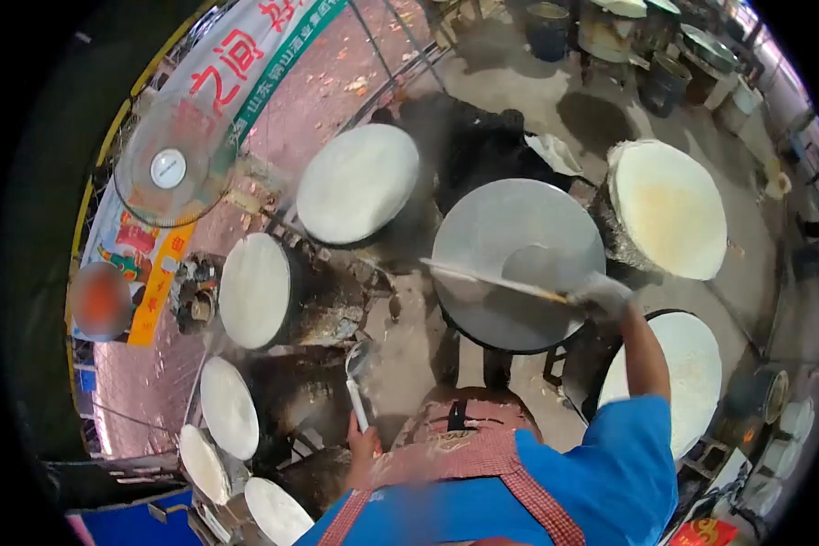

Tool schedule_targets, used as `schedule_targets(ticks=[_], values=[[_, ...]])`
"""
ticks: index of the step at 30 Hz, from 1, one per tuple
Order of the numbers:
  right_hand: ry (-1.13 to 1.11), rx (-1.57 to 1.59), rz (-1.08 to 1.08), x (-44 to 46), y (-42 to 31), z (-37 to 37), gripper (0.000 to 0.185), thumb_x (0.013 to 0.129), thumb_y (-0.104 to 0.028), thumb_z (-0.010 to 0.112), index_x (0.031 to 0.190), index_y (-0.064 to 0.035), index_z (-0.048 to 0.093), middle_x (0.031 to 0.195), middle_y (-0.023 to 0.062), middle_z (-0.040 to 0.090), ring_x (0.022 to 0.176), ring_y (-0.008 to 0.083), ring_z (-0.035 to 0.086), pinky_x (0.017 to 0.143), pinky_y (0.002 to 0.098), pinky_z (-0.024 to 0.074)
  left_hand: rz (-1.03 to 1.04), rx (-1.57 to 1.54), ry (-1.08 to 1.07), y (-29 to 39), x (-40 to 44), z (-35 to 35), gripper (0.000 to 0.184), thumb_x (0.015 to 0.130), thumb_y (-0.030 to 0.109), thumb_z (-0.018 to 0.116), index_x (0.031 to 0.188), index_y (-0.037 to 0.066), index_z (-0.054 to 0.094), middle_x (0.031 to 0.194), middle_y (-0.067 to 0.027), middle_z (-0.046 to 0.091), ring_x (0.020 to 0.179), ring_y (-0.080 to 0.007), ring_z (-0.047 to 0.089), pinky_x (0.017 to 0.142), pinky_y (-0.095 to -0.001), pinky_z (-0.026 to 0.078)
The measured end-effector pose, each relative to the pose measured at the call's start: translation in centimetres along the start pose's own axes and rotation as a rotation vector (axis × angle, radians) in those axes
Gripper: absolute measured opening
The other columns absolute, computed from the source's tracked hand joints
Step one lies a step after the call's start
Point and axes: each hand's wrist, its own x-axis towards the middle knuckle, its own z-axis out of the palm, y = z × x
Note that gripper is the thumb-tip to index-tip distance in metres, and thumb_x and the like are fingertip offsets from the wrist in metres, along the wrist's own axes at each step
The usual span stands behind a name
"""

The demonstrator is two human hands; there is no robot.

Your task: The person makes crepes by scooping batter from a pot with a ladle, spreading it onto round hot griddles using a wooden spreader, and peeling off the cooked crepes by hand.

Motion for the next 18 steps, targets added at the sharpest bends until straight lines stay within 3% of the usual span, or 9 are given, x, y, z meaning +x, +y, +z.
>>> schedule_targets(ticks=[2,3,5,7,8,12,16,17,18], values=[[-0.077,0.002,0.087,-3.6,-0.4,-0.1,0.025,0.069,-0.019,0.067,0.089,-0.0034,0.068,0.061,0.0006,0.055,0.05,0.0088,0.048,0.043,0.0237,0.0361,-0.016,-0.045,0.019,0.9,-2.5,-0.3,0.078,0.074,-0.003,0.049,0.142,0.018,0.018,0.047,-0.0049,0.04,0.032,-0.0142,0.04,0.028,-0.0297,0.033],[-0.053,-0.059,0.189,-5.4,-2.1,-2.3,0.022,0.07,-0.02,0.067,0.084,-0.0033,0.068,0.06,0.0001,0.055,0.05,0.0083,0.048,0.042,0.0233,0.035,-0.042,-0.121,-0.041,-1.4,-0.3,3.2,0.077,0.074,-0.004,0.048,0.142,0.018,0.018,0.047,-0.0044,0.04,0.032,-0.014,0.04,0.028,-0.0296,0.032],[0.123,-0.181,-0.097,-2.7,-2.4,-1.6,0.014,0.07,-0.019,0.067,0.069,-0.006,0.062,0.051,-0.001,0.048,0.04,0.0092,0.039,0.036,0.0258,0.0292,-0.044,-0.115,-0.028,-0.6,-0.8,1.3,0.075,0.075,-0.004,0.046,0.141,0.018,0.019,0.047,-0.0034,0.038,0.032,-0.0136,0.038,0.027,-0.0295,0.031],[0.27,0.152,0.007,-2.9,-7.0,2.0,0.018,0.07,-0.022,0.068,0.062,-0.0082,0.059,0.05,-0.0025,0.046,0.037,0.0082,0.035,0.035,0.0248,0.0268,-0.057,-0.084,-0.015,-0.5,-1.3,0.0,0.075,0.075,-0.004,0.046,0.141,0.019,0.018,0.047,-0.0028,0.037,0.032,-0.0134,0.038,0.028,-0.0293,0.031],[0.273,0.133,-0.19,-0.9,-7.4,2.0,0.018,0.069,-0.022,0.069,0.064,-0.0081,0.059,0.052,-0.0033,0.047,0.043,0.0075,0.039,0.041,0.023,0.0295,-0.063,-0.124,-0.026,-1.1,-1.0,-0.7,0.075,0.075,-0.004,0.046,0.141,0.02,0.018,0.047,-0.0028,0.037,0.032,-0.0135,0.038,0.028,-0.0294,0.031],[0.15,-0.144,-0.247,4.6,-3.8,2.1,0.013,0.066,-0.018,0.068,0.068,-0.0069,0.061,0.053,-0.0033,0.047,0.049,0.0072,0.042,0.047,0.0255,0.0354,-0.056,-0.096,-0.015,0.0,-1.8,-1.9,0.076,0.076,-0.008,0.047,0.142,0.02,0.021,0.053,-0.0041,0.037,0.037,-0.013,0.036,0.033,-0.0288,0.03],[0.309,-0.129,0.122,-12.7,1.0,4.5,0.017,0.069,-0.022,0.065,0.065,-0.0063,0.06,0.05,0.003,0.048,0.036,0.0097,0.04,0.033,0.026,0.0253,-0.045,-0.149,-0.121,-0.8,0.0,-5.9,0.073,0.077,-0.005,0.048,0.141,0.021,0.024,0.052,-0.0024,0.039,0.036,-0.0122,0.037,0.032,-0.0277,0.029],[0.328,0.062,0.128,-15.3,8.6,3.0,0.021,0.07,-0.023,0.066,0.063,-0.0058,0.058,0.049,0.0033,0.047,0.036,0.009,0.039,0.033,0.0262,0.026,-0.038,-0.171,-0.183,-1.3,0.7,-6.8,0.072,0.078,-0.004,0.049,0.141,0.021,0.024,0.053,-0.0022,0.04,0.036,-0.012,0.036,0.031,-0.0275,0.03],[0.346,0.085,0.103,-20.2,9.4,5.7,0.021,0.07,-0.024,0.067,0.073,-0.0026,0.065,0.049,0.003,0.048,0.035,0.0095,0.038,0.033,0.0259,0.0265,-0.091,-0.129,-0.173,-1.0,1.5,-7.3,0.071,0.078,-0.003,0.048,0.141,0.021,0.024,0.052,-0.0018,0.039,0.036,-0.0116,0.036,0.031,-0.0272,0.03]])
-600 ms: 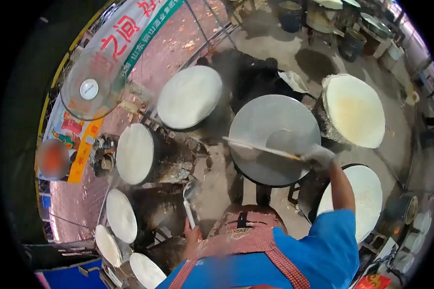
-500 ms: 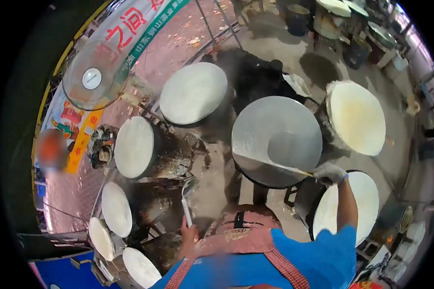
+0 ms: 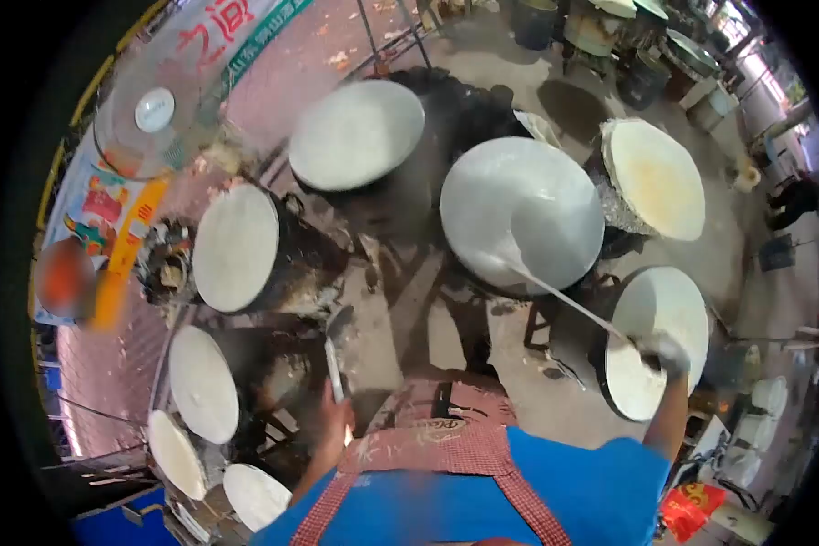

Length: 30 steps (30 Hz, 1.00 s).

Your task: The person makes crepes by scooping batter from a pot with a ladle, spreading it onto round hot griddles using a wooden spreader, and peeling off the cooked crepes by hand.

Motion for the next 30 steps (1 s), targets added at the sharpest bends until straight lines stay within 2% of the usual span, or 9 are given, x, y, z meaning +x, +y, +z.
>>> schedule_targets(ticks=[2,5,9,12,17,21,22,26,30], values=[[0.214,0.109,0.052,-4.6,10.8,1.7,0.049,0.07,-0.024,0.069,0.112,0.0001,0.06,0.062,0.0006,0.055,0.045,0.0079,0.045,0.037,0.0261,0.0321,0.014,0.089,-0.035,-0.3,2.3,-2.4,0.07,0.08,-0.002,0.048,0.141,0.022,0.023,0.052,-0.0015,0.039,0.036,-0.0107,0.036,0.03,-0.0268,0.03],[0.516,0.455,0.028,-7.5,10.7,17.0,0.032,0.073,-0.025,0.071,0.1,-0.0103,0.064,0.057,-0.0075,0.043,0.044,0.0055,0.038,0.039,0.0212,0.0291,0.0,0.042,-0.166,0.4,2.9,-4.9,0.069,0.079,-0.001,0.046,0.141,0.018,0.022,0.053,-0.0019,0.04,0.036,-0.0112,0.037,0.03,-0.0272,0.033],[0.633,0.398,-0.277,3.0,5.0,35.0,0.03,0.08,-0.017,0.064,0.107,-0.0035,0.063,0.069,0.0027,0.06,0.052,0.0088,0.05,0.048,0.0239,0.0405,-0.002,0.031,-0.177,0.8,3.6,-7.0,0.073,0.078,-0.004,0.044,0.142,0.023,0.02,0.053,-0.0029,0.039,0.034,-0.0112,0.036,0.029,-0.0271,0.031],[0.857,-0.26,-0.51,8.6,2.1,40.3,0.034,0.081,-0.025,0.056,0.112,-0.0108,0.06,0.085,0.0135,0.065,0.07,0.0239,0.061,0.065,0.0351,0.0467,-0.003,-0.041,-0.273,2.6,0.6,-7.6,0.075,0.078,-0.005,0.043,0.142,0.024,0.018,0.053,-0.0023,0.037,0.034,-0.01,0.035,0.028,-0.026,0.03],[0.843,-0.506,-0.019,-0.5,3.6,36.4,0.034,0.084,-0.026,0.051,0.117,-0.0222,0.058,0.091,0.0193,0.064,0.083,0.032,0.062,0.071,0.0386,0.0475,0.041,-0.055,-0.321,1.3,-0.3,-9.4,0.078,0.075,-0.007,0.042,0.142,0.025,0.018,0.053,-0.0019,0.037,0.035,-0.0096,0.035,0.027,-0.0263,0.03],[0.961,-0.01,-0.458,3.6,4.6,37.1,0.035,0.085,-0.037,0.049,0.111,-0.0171,0.061,0.083,0.0196,0.063,0.073,0.0356,0.06,0.07,0.0375,0.0468,0.028,-0.136,-0.346,-0.3,-0.9,-10.2,0.074,0.076,-0.006,0.04,0.14,0.025,0.021,0.054,-0.0022,0.038,0.034,-0.0097,0.034,0.027,-0.0265,0.03],[0.922,-0.009,-0.509,9.1,6.1,37.9,0.032,0.082,-0.03,0.054,0.107,-0.0113,0.063,0.075,0.0135,0.063,0.062,0.0247,0.058,0.059,0.0339,0.0456,0.021,-0.188,-0.367,-0.1,-1.8,-9.9,0.074,0.076,-0.006,0.039,0.14,0.026,0.019,0.054,-0.0022,0.037,0.035,-0.0098,0.035,0.027,-0.0262,0.03],[0.844,-0.267,-0.618,5.4,2.3,36.6,0.032,0.08,-0.027,0.057,0.104,-0.0083,0.064,0.073,0.0132,0.065,0.057,0.0204,0.06,0.054,0.0322,0.0465,-0.002,-0.288,-0.358,0.0,-3.1,-9.6,0.055,0.086,0.009,0.04,0.135,0.026,0.022,0.053,0.0005,0.037,0.034,-0.0103,0.034,0.028,-0.0257,0.03],[0.859,-0.169,-0.282,3.2,4.4,29.8,0.032,0.082,-0.029,0.055,0.105,-0.0084,0.064,0.076,0.0163,0.065,0.067,0.0232,0.063,0.065,0.0339,0.0468,-0.188,-0.68,-0.607,-0.9,-3.3,-9.7,0.024,0.091,0.033,0.038,0.1,0.013,0.047,0.05,0.0016,0.035,0.034,-0.0112,0.034,0.029,-0.0267,0.026]])
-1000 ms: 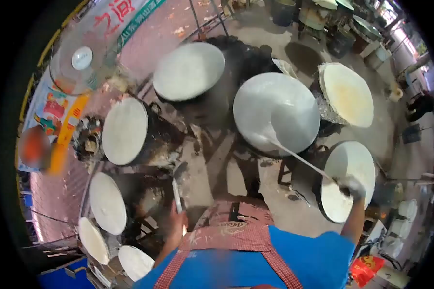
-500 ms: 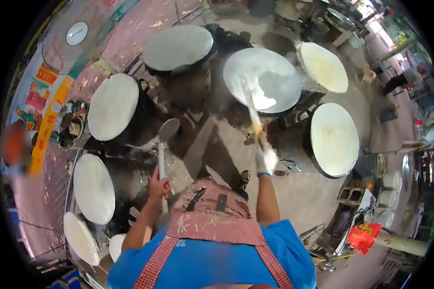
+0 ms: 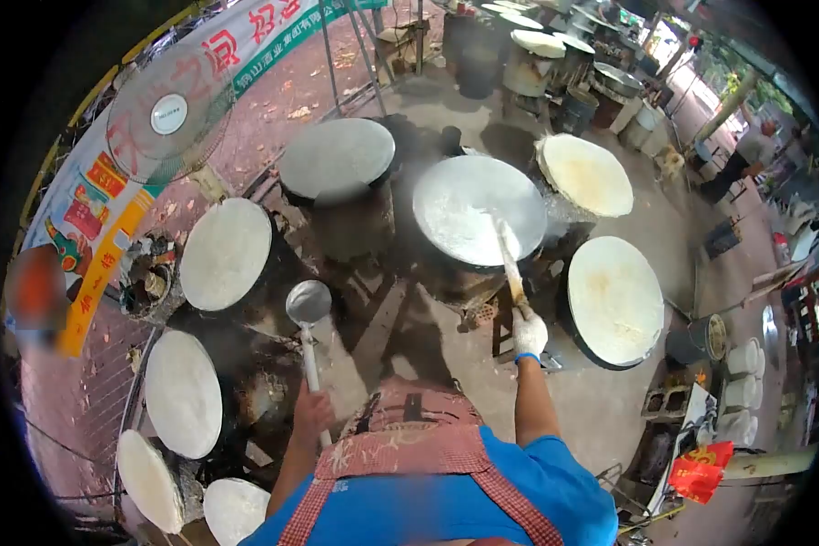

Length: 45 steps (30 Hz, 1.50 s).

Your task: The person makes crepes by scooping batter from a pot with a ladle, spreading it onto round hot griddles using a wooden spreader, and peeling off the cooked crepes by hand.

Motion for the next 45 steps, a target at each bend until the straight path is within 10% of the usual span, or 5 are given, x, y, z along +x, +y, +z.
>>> schedule_targets(ticks=[3,18,34,37,45], values=[[0.016,0.286,-0.045,1.3,-3.6,2.8,0.031,0.079,-0.023,0.06,0.099,0.0005,0.064,0.067,0.0116,0.062,0.059,0.0129,0.053,0.059,0.0288,0.0443,-0.2,-0.052,-0.268,-0.3,2.2,-2.7,0.041,0.093,0.041,0.032,0.067,0.011,0.042,0.05,0.0014,0.035,0.036,-0.0126,0.034,0.032,-0.0267,0.026],[0.017,-0.243,-0.369,2.7,1.4,4.5,0.029,0.081,-0.034,0.055,0.096,-0.0114,0.064,0.085,0.0182,0.062,0.078,0.0362,0.061,0.067,0.0425,0.0475,-0.616,-0.245,-0.528,0.2,8.5,-2.6,0.037,0.091,0.033,0.042,0.066,0.006,0.046,0.06,-0.0016,0.042,0.041,-0.0129,0.037,0.032,-0.024,0.033],[0.007,-0.047,0.08,13.3,0.0,-4.6,0.037,0.085,-0.034,0.05,0.106,-0.0052,0.062,0.099,0.0234,0.059,0.09,0.0359,0.059,0.076,0.0388,0.0464,-0.484,-0.066,0.064,-3.4,9.6,5.5,0.037,0.089,0.027,0.044,0.056,0.013,0.035,0.043,0.0025,0.025,0.032,-0.0098,0.026,0.03,-0.0234,0.026],[0.175,-0.066,-0.37,29.7,3.4,0.9,0.048,0.076,-0.046,0.052,0.097,-0.0043,0.064,0.094,0.0231,0.06,0.093,0.039,0.056,0.079,0.0432,0.0434,-0.447,-0.094,0.061,-5.2,9.0,5.4,0.03,0.09,0.023,0.043,0.062,0.012,0.038,0.048,0.0029,0.029,0.035,-0.0085,0.028,0.031,-0.022,0.026],[-0.119,0.333,-0.173,13.7,-4.7,2.6,0.031,0.073,-0.029,0.065,0.089,-0.0023,0.067,0.087,0.0158,0.066,0.079,0.0242,0.063,0.076,0.0288,0.048,-0.529,-0.18,0.124,-3.0,9.3,5.2,0.028,0.089,0.022,0.043,0.063,0.013,0.038,0.054,0.0038,0.034,0.039,-0.0077,0.029,0.034,-0.0225,0.025]])
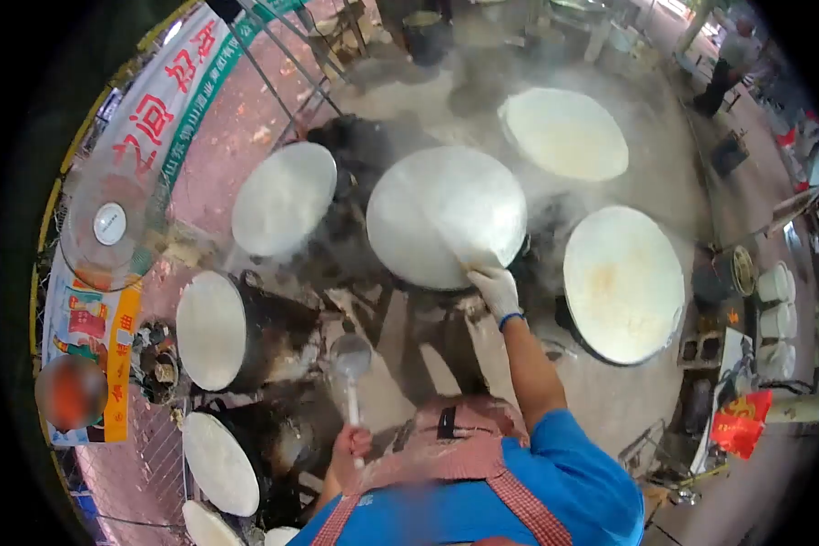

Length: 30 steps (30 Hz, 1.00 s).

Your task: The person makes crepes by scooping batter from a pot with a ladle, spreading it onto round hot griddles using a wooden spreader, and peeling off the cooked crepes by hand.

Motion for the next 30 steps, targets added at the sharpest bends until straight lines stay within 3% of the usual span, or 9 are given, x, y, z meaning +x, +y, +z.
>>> schedule_targets(ticks=[1,4,6,12,17,20,24,27,30], values=[[0.018,-0.249,-0.102,0.3,1.6,-0.2,0.03,0.072,-0.027,0.067,0.088,-0.0016,0.066,0.086,0.0144,0.066,0.079,0.0233,0.063,0.075,0.0289,0.0478,0.098,0.203,0.061,0.3,-0.4,0.6,0.028,0.088,0.019,0.045,0.063,0.013,0.037,0.052,0.0039,0.032,0.038,-0.0072,0.028,0.033,-0.0226,0.025],[0.209,0.823,0.331,-1.6,-0.4,-4.8,0.024,0.075,-0.022,0.065,0.085,-0.0004,0.068,0.079,0.0111,0.066,0.072,0.0141,0.061,0.064,0.0313,0.0482,0.219,0.299,0.064,1.8,-2.2,1.2,0.029,0.088,0.018,0.045,0.061,0.013,0.035,0.051,0.0036,0.03,0.037,-0.007,0.028,0.031,-0.0219,0.027],[0.16,0.441,0.355,-0.9,10.1,-2.8,0.021,0.078,-0.019,0.063,0.088,-0.001,0.069,0.076,0.0056,0.064,0.065,0.0107,0.058,0.058,0.0294,0.0472,0.219,0.314,0.002,3.7,-2.3,-0.6,0.03,0.09,0.017,0.043,0.061,0.011,0.037,0.049,0.0026,0.031,0.036,-0.0075,0.03,0.031,-0.0221,0.029],[0.104,0.34,0.455,-6.2,-1.0,-1.1,0.025,0.077,-0.017,0.068,0.098,-0.0042,0.067,0.065,-0.0007,0.058,0.051,0.0068,0.048,0.043,0.0241,0.0388,0.154,0.005,0.134,3.8,-2.4,2.6,0.028,0.09,0.017,0.045,0.063,0.011,0.04,0.049,0.0018,0.031,0.037,-0.0083,0.032,0.031,-0.0217,0.029],[0.353,-0.371,0.166,4.0,3.0,-6.7,0.032,0.083,-0.027,0.054,0.106,-0.0068,0.063,0.087,0.0145,0.066,0.075,0.0292,0.063,0.068,0.0388,0.048,0.181,0.092,0.176,4.2,-2.0,3.5,0.029,0.087,0.018,0.049,0.061,0.011,0.038,0.05,0.0016,0.034,0.035,-0.0084,0.031,0.028,-0.0223,0.028],[-0.055,-0.878,0.096,4.9,0.9,-6.2,0.033,0.082,-0.031,0.05,0.106,-0.0116,0.063,0.093,0.0172,0.063,0.089,0.0344,0.059,0.078,0.0435,0.0452,0.085,0.021,0.067,5.9,0.3,3.1,0.028,0.086,0.018,0.049,0.061,0.011,0.038,0.05,0.0018,0.034,0.036,-0.0083,0.031,0.029,-0.0224,0.028],[-0.147,-0.831,-0.142,2.0,0.9,-9.7,0.029,0.083,-0.029,0.05,0.104,-0.0131,0.063,0.089,0.0174,0.064,0.086,0.0334,0.06,0.076,0.0435,0.0459,0.09,0.044,0.076,8.4,3.9,5.5,0.028,0.088,0.019,0.043,0.062,0.012,0.037,0.05,0.0018,0.034,0.036,-0.0091,0.031,0.029,-0.0224,0.027],[0.149,-0.153,0.218,0.4,-0.7,-10.0,0.027,0.085,-0.033,0.051,0.105,-0.0185,0.063,0.09,0.0181,0.063,0.081,0.0358,0.059,0.073,0.0434,0.0466,-0.042,0.103,-0.098,10.8,7.9,10.6,0.032,0.086,0.019,0.048,0.057,0.012,0.035,0.048,0.002,0.032,0.035,-0.0099,0.029,0.03,-0.0244,0.027],[-0.086,-0.948,-0.049,-1.3,2.1,-8.4,0.032,0.085,-0.04,0.049,0.105,-0.0177,0.061,0.088,0.0182,0.061,0.078,0.0351,0.06,0.068,0.0447,0.047,0.055,0.2,-0.112,10.8,11.7,17.9,0.032,0.087,0.018,0.048,0.058,0.012,0.034,0.047,0.0028,0.031,0.035,-0.0088,0.029,0.029,-0.0235,0.025]])
